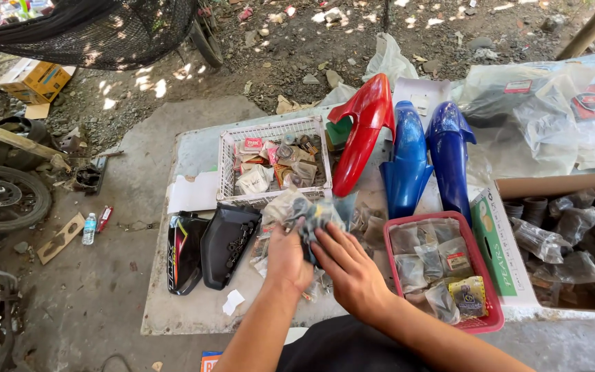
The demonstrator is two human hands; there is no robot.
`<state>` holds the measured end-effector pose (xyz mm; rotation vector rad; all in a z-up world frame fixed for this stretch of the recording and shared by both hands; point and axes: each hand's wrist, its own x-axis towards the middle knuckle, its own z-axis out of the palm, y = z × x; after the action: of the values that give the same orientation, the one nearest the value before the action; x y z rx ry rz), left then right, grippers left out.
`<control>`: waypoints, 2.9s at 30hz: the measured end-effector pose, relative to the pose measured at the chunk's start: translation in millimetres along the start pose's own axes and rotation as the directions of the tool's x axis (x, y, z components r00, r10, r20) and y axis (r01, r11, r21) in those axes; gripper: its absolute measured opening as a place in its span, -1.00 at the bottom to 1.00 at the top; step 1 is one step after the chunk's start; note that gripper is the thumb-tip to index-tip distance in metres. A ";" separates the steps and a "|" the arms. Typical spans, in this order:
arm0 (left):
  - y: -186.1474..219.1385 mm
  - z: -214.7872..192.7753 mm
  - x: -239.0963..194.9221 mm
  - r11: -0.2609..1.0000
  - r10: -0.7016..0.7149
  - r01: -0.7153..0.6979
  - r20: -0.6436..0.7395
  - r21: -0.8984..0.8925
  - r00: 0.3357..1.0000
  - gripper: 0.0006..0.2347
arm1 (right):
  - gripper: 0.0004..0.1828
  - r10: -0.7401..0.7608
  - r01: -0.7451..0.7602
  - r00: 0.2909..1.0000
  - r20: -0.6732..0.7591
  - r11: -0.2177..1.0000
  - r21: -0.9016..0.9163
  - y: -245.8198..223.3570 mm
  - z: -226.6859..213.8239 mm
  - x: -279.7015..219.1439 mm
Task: The person cleans several small motorcycle parts, including a yellow packaged item and various dark components, using a blue cloth. The person wipes each item individually and places them into a red basket on a table.
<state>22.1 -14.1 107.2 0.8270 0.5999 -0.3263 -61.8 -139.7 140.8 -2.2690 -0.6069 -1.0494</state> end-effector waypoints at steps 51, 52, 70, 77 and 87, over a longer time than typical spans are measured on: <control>-113.5 -176.5 88.3 0.739 -0.420 0.507 -0.284 0.443 0.862 -0.75 | -0.64 0.802 -0.883 -0.443 0.400 -0.468 -0.039 223.6 273.0 -316.5; -119.2 -196.8 88.2 0.741 -0.417 0.506 -0.289 0.441 0.862 -0.75 | -0.64 0.800 -0.883 -0.442 0.406 -0.467 -0.042 217.6 271.9 -319.5; -97.9 -275.3 137.3 0.761 -0.491 0.540 -0.224 0.360 0.842 -0.80 | -0.68 0.844 -0.851 -0.347 0.409 -0.100 -0.516 235.1 284.7 -319.2; -76.9 -218.2 161.0 0.776 -0.606 0.627 -0.199 0.063 0.770 -0.77 | -0.69 0.785 -0.970 -0.244 0.569 -0.208 -0.128 166.0 192.3 -151.6; 35.2 -76.8 80.7 0.786 -0.456 0.592 0.478 -0.179 0.751 -0.37 | -0.56 0.874 -0.970 -0.217 0.435 -0.145 -0.193 28.8 43.3 79.7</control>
<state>74.8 64.0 38.0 0.2299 0.4609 -0.8860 25.9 -119.7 172.0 -1.7968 0.9379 0.4331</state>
